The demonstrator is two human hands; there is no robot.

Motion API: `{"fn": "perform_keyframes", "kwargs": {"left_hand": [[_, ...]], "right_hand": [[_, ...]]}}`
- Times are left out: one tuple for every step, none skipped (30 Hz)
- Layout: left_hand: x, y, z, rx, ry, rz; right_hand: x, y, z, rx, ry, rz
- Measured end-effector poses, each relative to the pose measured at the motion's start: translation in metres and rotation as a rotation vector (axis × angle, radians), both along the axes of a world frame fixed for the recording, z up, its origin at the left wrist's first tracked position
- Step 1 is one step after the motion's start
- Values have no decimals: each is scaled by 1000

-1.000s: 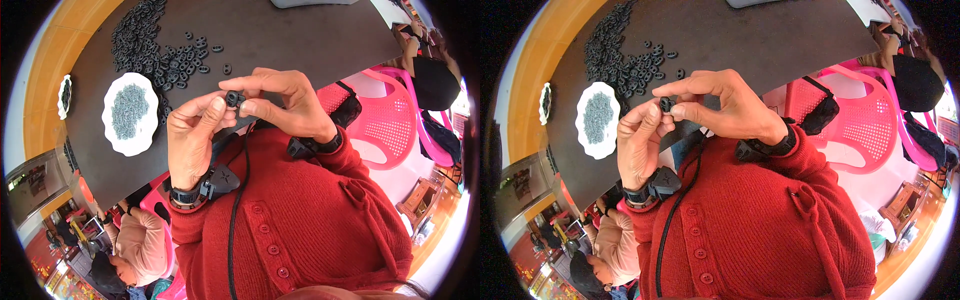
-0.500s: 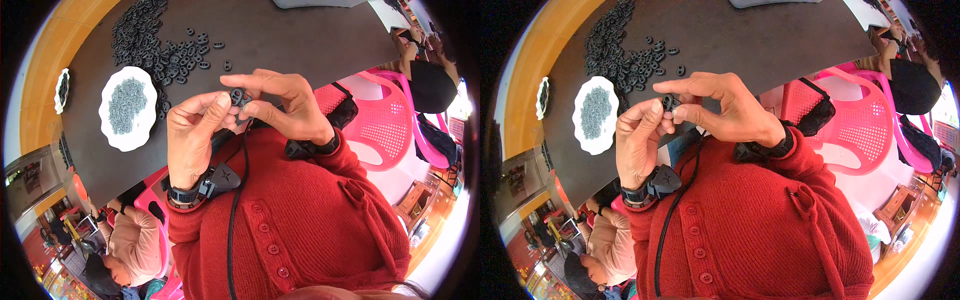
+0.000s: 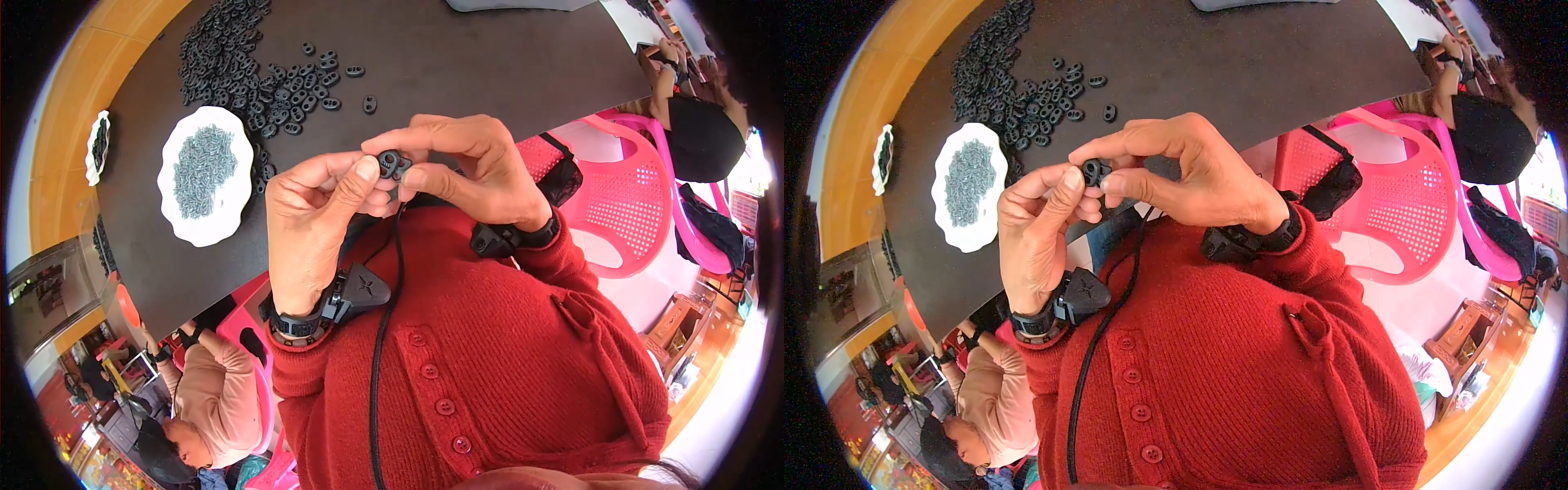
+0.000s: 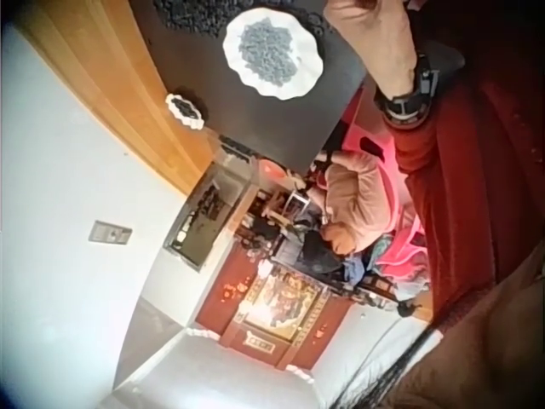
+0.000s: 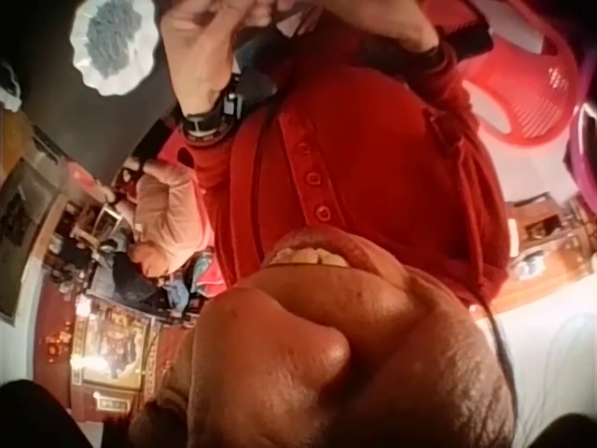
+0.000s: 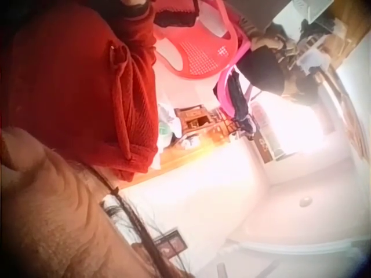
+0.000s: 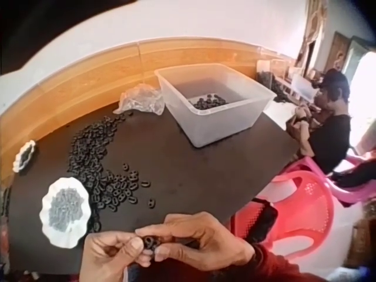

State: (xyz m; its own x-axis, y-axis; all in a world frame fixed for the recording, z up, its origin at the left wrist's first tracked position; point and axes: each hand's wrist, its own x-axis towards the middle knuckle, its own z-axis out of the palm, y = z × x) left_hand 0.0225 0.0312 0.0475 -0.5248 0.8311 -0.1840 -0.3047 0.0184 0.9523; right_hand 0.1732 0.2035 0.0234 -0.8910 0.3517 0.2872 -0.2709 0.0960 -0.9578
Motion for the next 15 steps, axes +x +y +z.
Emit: {"fn": "perform_keyframes", "kwargs": {"left_hand": [[1,0,0,-3,17,3],[2,0,0,-6,34,6],[3,0,1,-6,33,5],[4,0,1,-1,37,15],[5,0,2,5,40,25],[5,0,3,5,40,24],[5,0,3,2,55,31],[5,-1,3,0,70,37],[5,-1,3,0,69,37],[5,-1,2,-2,65,40],[5,-1,1,-4,60,44],[4,-1,2,-4,60,44],[4,-1,2,-7,66,44],[4,-1,1,-10,71,43],[5,0,1,-9,70,44]], "right_hand": [[0,0,0,0,0,-1],[-1,-1,-1,27,16,-16],[-1,-1,-2,54,32,-31],[-1,-3,-1,54,31,-31],[-1,-5,1,69,31,-51],[-1,-7,2,83,30,-71],[-1,-7,2,83,29,-71],[0,-6,2,144,25,-91],[0,-6,2,205,21,-111],[-1,-6,3,205,20,-111],[-1,-5,3,228,28,-115],[-1,-5,3,251,35,-119],[-1,-5,4,252,34,-119],[0,-6,5,206,8,-114],[1,-6,6,159,-19,-110]]}}
